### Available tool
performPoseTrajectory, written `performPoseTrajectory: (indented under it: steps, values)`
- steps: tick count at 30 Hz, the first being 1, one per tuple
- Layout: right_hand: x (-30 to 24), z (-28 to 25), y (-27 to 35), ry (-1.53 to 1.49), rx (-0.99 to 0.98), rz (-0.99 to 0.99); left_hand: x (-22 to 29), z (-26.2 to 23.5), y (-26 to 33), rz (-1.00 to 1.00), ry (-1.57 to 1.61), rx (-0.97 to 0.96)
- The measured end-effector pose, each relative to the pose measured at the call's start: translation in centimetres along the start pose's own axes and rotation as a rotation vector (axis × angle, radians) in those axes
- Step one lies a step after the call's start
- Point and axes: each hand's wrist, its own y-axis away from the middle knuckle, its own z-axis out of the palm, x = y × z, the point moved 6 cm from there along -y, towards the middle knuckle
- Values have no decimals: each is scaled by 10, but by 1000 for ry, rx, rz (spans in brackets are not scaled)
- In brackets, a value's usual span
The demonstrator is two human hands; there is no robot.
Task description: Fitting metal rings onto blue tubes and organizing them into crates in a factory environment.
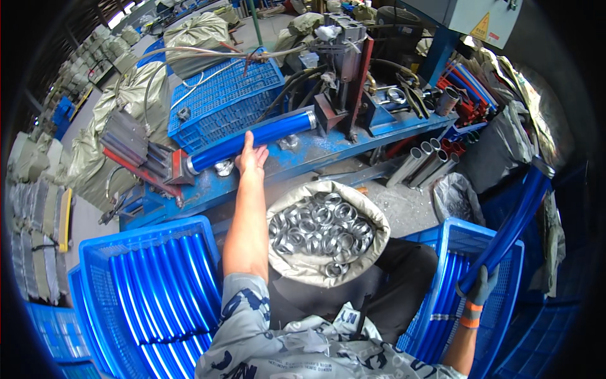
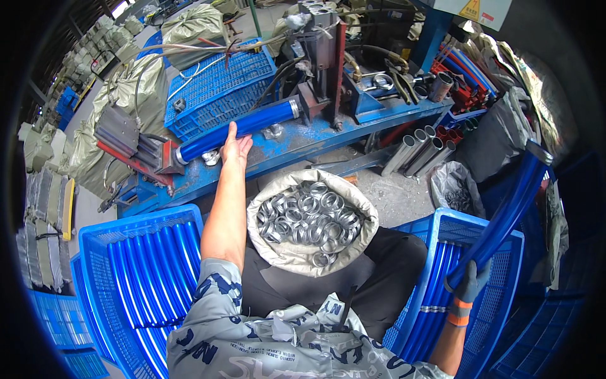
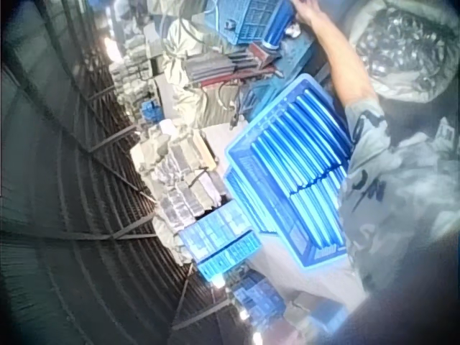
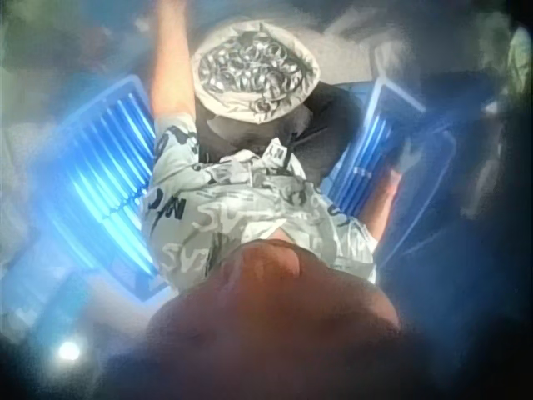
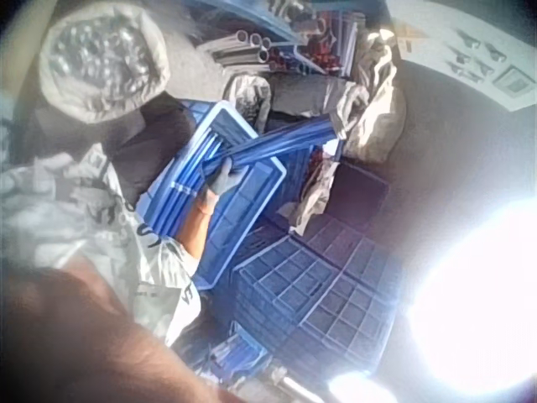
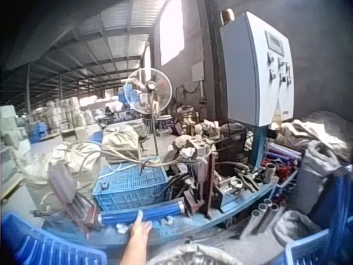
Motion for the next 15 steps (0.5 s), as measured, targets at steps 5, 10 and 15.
performPoseTrajectory:
  steps: [5, 10, 15]
  values:
    - [82, -101, 41, 312, 155, 100, -7, -3, -10, -27, -32, -39]
    - [220, -138, 152, 418, 47, 529, -1, -48, -23, -114, -6, -332]
    - [311, -142, 229, 1056, -88, 755, 61, -181, 32, 284, -391, -386]
